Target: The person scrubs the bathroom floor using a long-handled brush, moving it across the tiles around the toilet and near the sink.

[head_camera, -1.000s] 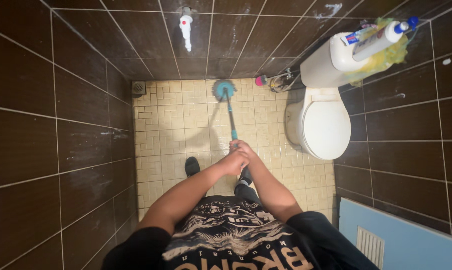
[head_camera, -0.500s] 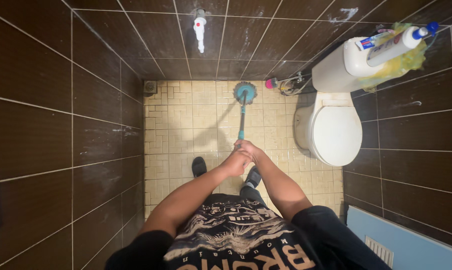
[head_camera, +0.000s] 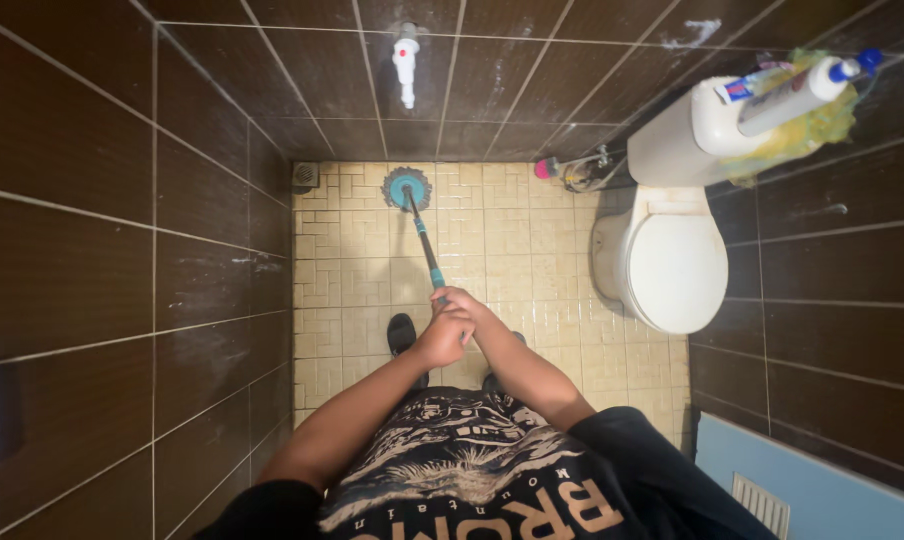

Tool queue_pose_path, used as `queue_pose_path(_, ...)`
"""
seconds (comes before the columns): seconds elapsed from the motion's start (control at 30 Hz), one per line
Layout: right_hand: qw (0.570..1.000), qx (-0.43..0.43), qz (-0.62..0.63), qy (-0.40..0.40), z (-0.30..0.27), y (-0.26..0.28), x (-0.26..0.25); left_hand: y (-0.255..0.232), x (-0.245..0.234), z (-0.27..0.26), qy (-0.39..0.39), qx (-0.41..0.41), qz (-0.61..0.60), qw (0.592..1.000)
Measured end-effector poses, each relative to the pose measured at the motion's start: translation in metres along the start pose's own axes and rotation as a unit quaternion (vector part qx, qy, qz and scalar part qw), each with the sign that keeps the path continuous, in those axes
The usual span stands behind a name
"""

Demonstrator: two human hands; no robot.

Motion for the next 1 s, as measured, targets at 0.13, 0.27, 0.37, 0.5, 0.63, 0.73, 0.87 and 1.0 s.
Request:
queue_pose_path(0.13,0.997,-0.036,0.058,0.025,-0.019,-0.017,-0.037,-0.003,0.034,0.032,0.030,0.027,-0.001,0.999)
queue_pose_path(0.27,0.989,-0.062,0.129,0.024,-0.045,-0.051,-0.088,-0.013,0.082,0.058,0.069,0.052,-0.031,0.996)
queue_pose_path(0.37,0.979,-0.082,0.183,0.016,-0.066,-0.072,-0.126,-0.019,0.119,0.080,0.113,0.065,-0.069,0.989)
queue_pose_path(0.5,0.964,-0.101,0.246,0.002,-0.096,-0.108,-0.185,-0.020,0.182,0.116,0.174,0.075,-0.096,0.977)
queue_pose_path(0.63,0.954,-0.103,0.282,-0.006,-0.117,-0.142,-0.236,-0.028,0.245,0.141,0.200,0.101,-0.099,0.970)
queue_pose_path(0.73,0.953,-0.102,0.287,0.000,-0.130,-0.154,-0.261,-0.037,0.276,0.152,0.210,0.097,-0.066,0.971)
queue_pose_path(0.87,0.960,-0.094,0.264,0.020,-0.133,-0.152,-0.274,-0.032,0.290,0.151,0.208,0.058,-0.044,0.975)
queue_pose_path(1.0,0.977,-0.084,0.188,-0.047,-0.113,-0.150,-0.272,-0.035,0.283,0.134,0.151,0.017,-0.031,0.988)
Point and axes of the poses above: each hand's wrist, its own z-axis towards the middle knuckle, its own x-axis out of the palm, y = z × x, the point moved 4 cm from there along z, towards the middle knuckle, and after that the axes turned 15 degrees about x, right-handed, at the moved point
